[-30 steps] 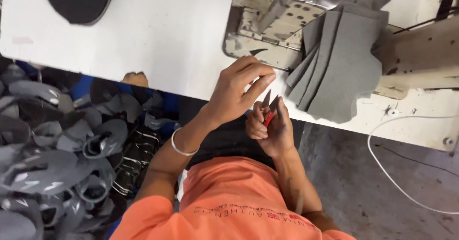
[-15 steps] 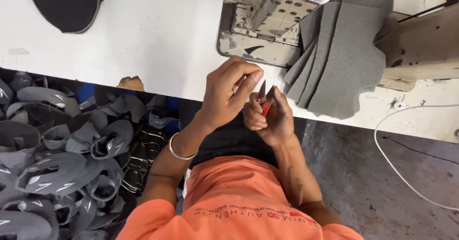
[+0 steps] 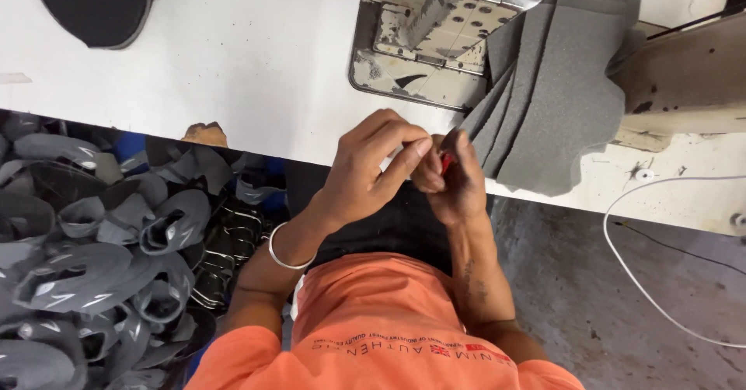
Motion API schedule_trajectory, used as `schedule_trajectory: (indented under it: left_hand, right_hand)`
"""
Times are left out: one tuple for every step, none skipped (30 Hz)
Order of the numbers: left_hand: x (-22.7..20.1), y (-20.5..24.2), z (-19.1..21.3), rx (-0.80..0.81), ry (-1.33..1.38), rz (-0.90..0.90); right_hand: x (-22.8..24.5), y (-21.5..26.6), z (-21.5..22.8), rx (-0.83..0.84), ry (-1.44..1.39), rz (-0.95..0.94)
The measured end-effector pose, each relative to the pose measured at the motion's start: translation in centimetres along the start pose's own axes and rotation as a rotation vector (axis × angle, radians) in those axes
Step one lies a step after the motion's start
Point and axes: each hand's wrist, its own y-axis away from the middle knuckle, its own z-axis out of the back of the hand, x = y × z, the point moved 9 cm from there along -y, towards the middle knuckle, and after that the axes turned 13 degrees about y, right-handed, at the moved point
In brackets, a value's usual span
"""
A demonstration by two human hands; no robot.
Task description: The person uses a sewing machine to stitch gray fabric pieces onto black shoe uppers. They repeatedly pick up a shoe and a fabric piece, align them under the machine's needle, and sew them together before moving the finished item aside.
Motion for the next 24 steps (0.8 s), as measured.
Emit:
schedule_trajectory:
  left_hand:
    - [0.0,-0.5,0.1,-0.010,0.005,-0.002]
    - [0.3,-0.9,0.2,-0.016,0.007,0.024]
    - [0.5,-1.3,0.4,-0.026,0.006,0.049]
    - [1.2,-2.1,0.5,-0.040,0.009,0.047]
    - [0.7,-2.9,0.7,-0.062,0.014,-0.078]
    - [0.3,-3.6,0.9,-0.082,0.017,-0.204]
    - [0.3,-5.1,1.0,-0.096,0.022,-0.207]
    - [-0.6,-6.3,1.5,-0.155,-0.017,-0.323]
    - [-1.3,-7.1,1.8,-0.207,-0.055,-0.430]
    - [-1.5,-8.3,1.9,-0.218,-0.049,-0.423]
    - [-2.2,-9.3,2.0,-0.227,-0.084,-0.486]
    - [-2.9,-10.3,2.1,-0.234,-0.119,-0.548]
    - [-1.6,-11.0,1.8,-0.237,-0.118,-0.542]
    - [-0.3,-11.6,1.4,-0.227,-0.089,-0.546]
    - [0.9,-12.4,0.8,-0.212,-0.054,-0.555]
    - [1.5,-12.7,0.5,-0.212,-0.048,-0.553]
    - [2.2,-13.1,0.2,-0.206,-0.044,-0.542]
    - [2.8,-13.5,-0.1,-0.200,-0.041,-0.532]
    - [2.9,-13.6,-0.2,-0.199,-0.037,-0.528]
    - [2.8,-13.6,-0.4,-0.208,-0.071,-0.542]
    - [2.7,-13.5,-0.5,-0.219,-0.106,-0.555]
    - [2.7,-13.5,-0.5,-0.220,-0.104,-0.550]
    - [2.5,-13.4,-0.5,-0.224,-0.111,-0.558]
    - [2.4,-13.4,-0.5,-0.228,-0.118,-0.567]
  right_hand:
    - [-0.1,-0.2,0.3,0.001,0.010,-0.005]
    - [0.9,-0.2,1.5,-0.122,0.177,0.099]
    - [2.0,-0.2,2.4,-0.237,0.345,0.203]
    - [2.0,-0.6,2.0,-0.230,0.356,0.198]
    - [3.7,-0.4,2.2,-0.387,0.656,0.325]
    - [5.4,0.1,1.7,-0.542,0.954,0.456]
    - [5.2,-0.6,1.6,-0.533,0.968,0.455]
    - [5.8,-0.9,0.9,-0.594,1.203,0.545]
    - [6.0,-0.9,0.1,-0.653,1.439,0.627]
    - [5.8,-1.1,0.3,-0.646,1.450,0.618]
    - [5.5,-1.4,-0.2,-0.667,1.578,0.641]
    - [5.3,-1.7,-0.6,-0.685,1.705,0.663]
    - [5.2,-1.9,-0.8,-0.682,1.708,0.656]
    - [5.1,-2.0,-0.8,-0.702,1.754,0.635]
    - [5.2,-2.0,-0.7,-0.730,1.800,0.615]
    - [5.3,-2.0,-0.6,-0.734,1.804,0.610]
    - [5.3,-2.1,-0.4,-0.728,1.794,0.596]
    - [5.4,-2.2,-0.2,-0.722,1.784,0.582]
    - [5.4,-2.2,-0.1,-0.724,1.786,0.576]
    - [5.4,-2.3,0.1,-0.715,1.777,0.558]
    - [5.3,-2.4,0.2,-0.704,1.768,0.540]
    - [5.2,-2.4,0.3,-0.703,1.770,0.534]
    - [5.2,-2.5,0.4,-0.703,1.778,0.519]
    - [5.1,-2.5,0.4,-0.702,1.785,0.504]
